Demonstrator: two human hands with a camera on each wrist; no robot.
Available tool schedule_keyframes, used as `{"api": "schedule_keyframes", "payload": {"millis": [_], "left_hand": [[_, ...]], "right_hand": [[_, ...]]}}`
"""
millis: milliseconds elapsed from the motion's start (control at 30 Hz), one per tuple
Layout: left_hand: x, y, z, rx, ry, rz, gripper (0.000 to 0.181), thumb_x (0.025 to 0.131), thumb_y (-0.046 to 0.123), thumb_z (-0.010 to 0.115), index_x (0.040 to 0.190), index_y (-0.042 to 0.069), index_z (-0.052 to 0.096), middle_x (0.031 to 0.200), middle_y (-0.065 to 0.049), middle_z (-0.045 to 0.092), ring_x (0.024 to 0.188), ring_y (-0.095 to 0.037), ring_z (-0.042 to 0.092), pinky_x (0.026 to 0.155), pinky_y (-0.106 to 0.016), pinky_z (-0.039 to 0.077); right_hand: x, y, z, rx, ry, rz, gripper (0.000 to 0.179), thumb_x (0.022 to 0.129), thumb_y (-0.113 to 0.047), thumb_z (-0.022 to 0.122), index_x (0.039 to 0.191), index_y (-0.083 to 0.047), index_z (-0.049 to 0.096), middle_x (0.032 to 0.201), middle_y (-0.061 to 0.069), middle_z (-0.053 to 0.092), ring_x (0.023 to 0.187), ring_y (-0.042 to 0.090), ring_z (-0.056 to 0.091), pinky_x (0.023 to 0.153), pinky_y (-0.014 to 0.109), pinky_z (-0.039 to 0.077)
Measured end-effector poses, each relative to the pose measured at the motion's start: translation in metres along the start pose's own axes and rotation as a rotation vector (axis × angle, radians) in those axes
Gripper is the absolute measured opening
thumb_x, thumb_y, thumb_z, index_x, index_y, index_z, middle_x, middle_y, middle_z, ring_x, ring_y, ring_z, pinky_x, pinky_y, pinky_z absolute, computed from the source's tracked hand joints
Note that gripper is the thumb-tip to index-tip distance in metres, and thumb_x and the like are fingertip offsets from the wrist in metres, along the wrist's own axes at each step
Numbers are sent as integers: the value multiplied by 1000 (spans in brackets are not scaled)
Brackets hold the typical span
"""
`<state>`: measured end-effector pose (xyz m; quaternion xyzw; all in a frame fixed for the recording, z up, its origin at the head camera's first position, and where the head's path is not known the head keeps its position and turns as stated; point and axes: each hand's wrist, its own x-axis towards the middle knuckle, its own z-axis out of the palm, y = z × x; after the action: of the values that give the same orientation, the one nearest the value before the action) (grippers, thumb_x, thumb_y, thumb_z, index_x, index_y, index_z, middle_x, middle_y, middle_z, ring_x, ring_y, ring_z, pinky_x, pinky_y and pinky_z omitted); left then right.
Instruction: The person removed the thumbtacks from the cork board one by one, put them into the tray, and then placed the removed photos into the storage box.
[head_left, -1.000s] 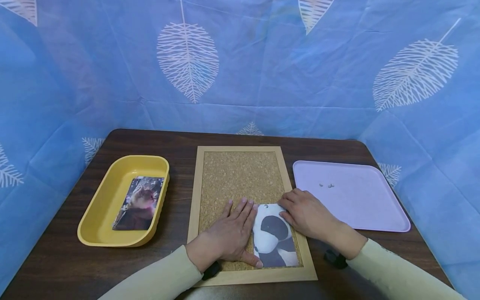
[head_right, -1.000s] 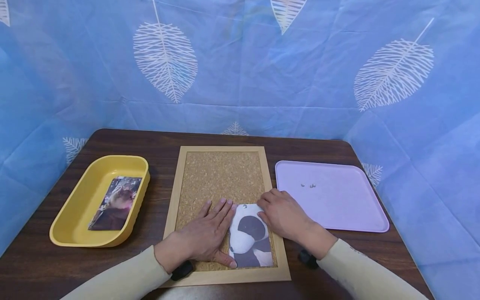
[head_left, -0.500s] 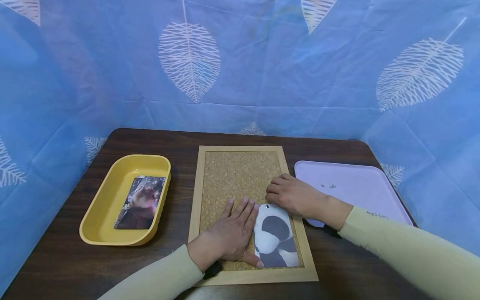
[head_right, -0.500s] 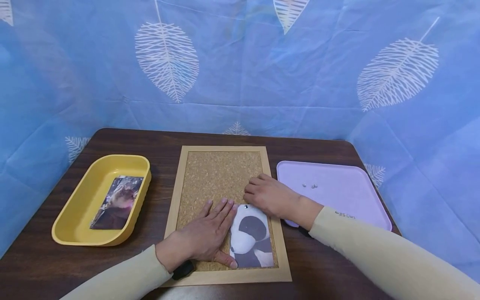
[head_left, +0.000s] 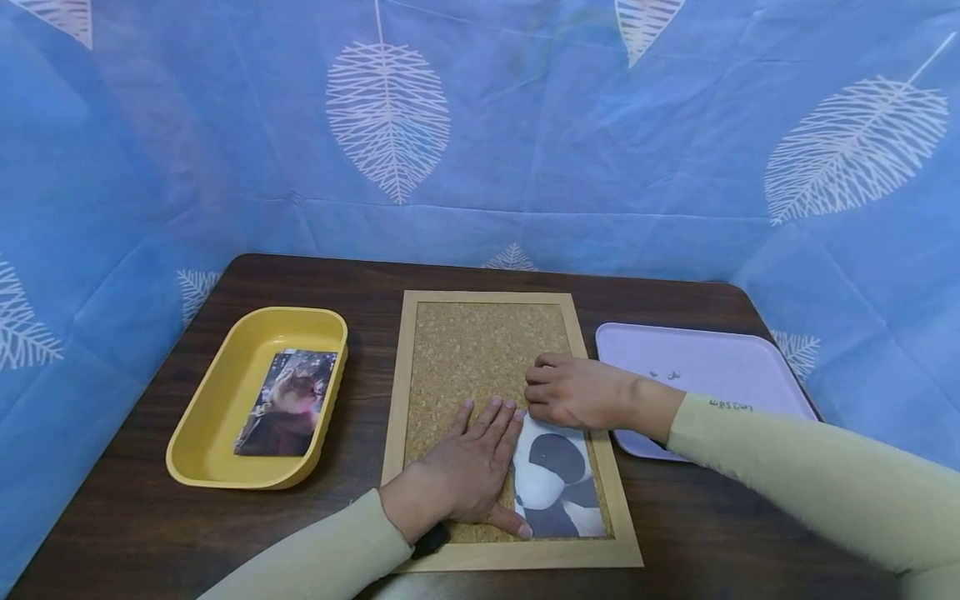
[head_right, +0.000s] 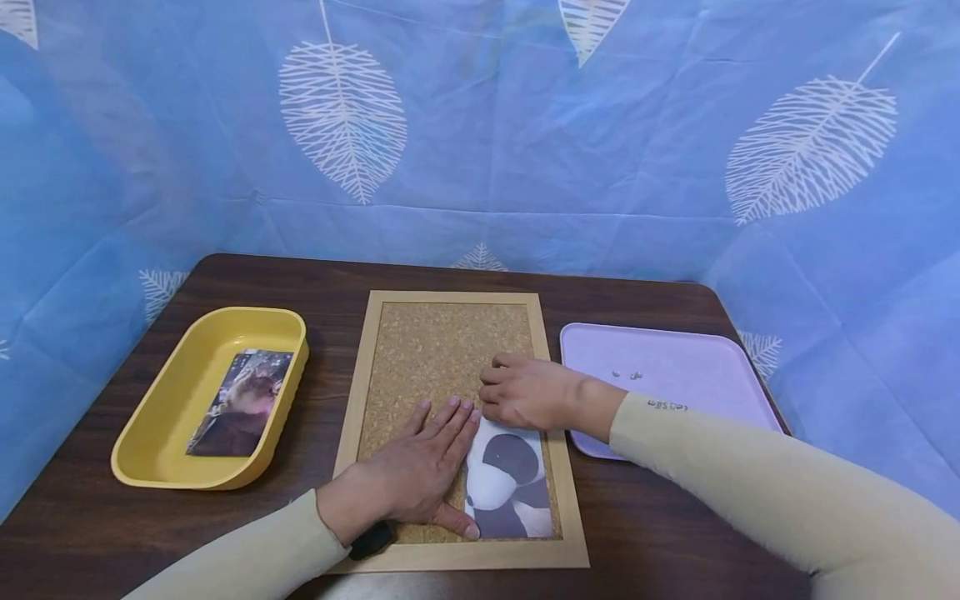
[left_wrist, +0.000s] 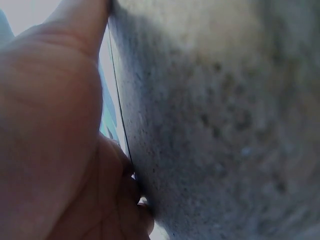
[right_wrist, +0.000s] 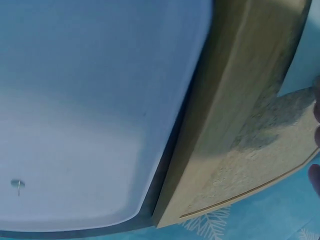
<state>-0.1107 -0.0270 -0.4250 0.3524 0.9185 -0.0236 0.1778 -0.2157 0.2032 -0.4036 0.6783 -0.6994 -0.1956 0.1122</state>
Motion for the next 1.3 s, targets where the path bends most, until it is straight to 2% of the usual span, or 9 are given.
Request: {"api": "schedule_keyframes", "payload": {"millis": [267, 467, 800, 1000, 1300], "left_hand": [[1, -1, 0, -18, -3, 2, 136, 78, 98, 48, 170, 8, 3, 178, -14, -1, 165, -30, -3, 132, -56, 8], [1, -1, 0, -19, -4, -1, 137, 78, 98, 48, 170, 8, 3, 178, -14, -1, 165, -30, -3, 132, -56, 8], [0, -1, -1, -3, 4, 6, 136, 79, 97, 48, 170, 7, 4, 178, -14, 1, 165, -30, -1, 132, -56, 10], [0, 0, -1, 0, -3, 1, 136, 79, 98, 48, 170, 7, 4, 178, -14, 1, 165, -30, -1, 132, -56, 10], [1, -1, -1, -18, -7, -2, 137, 77, 98, 48, 170, 8, 4, 178, -14, 0, 165, -29, -3, 132, -56, 9]], "right_hand": [[2, 6, 4, 31, 78, -98, 16, 104, -28, 62, 94, -22, 72, 94, -7, 66, 90, 17, 54, 89, 38, 48], [8, 6, -1, -33, 29, -128, 17, 104, -31, 61, 94, -23, 72, 96, -9, 67, 92, 16, 53, 88, 37, 45], [12, 4, -7, -94, -33, -124, 17, 103, -31, 62, 98, -24, 77, 96, -10, 68, 92, 15, 52, 91, 37, 46], [12, 4, -7, -92, -51, -124, 17, 103, -31, 62, 100, -23, 76, 97, -8, 68, 94, 15, 53, 91, 37, 46], [11, 7, -8, -58, -63, -115, 18, 105, -32, 60, 100, -21, 74, 94, -8, 66, 90, 15, 52, 84, 36, 46]]}}
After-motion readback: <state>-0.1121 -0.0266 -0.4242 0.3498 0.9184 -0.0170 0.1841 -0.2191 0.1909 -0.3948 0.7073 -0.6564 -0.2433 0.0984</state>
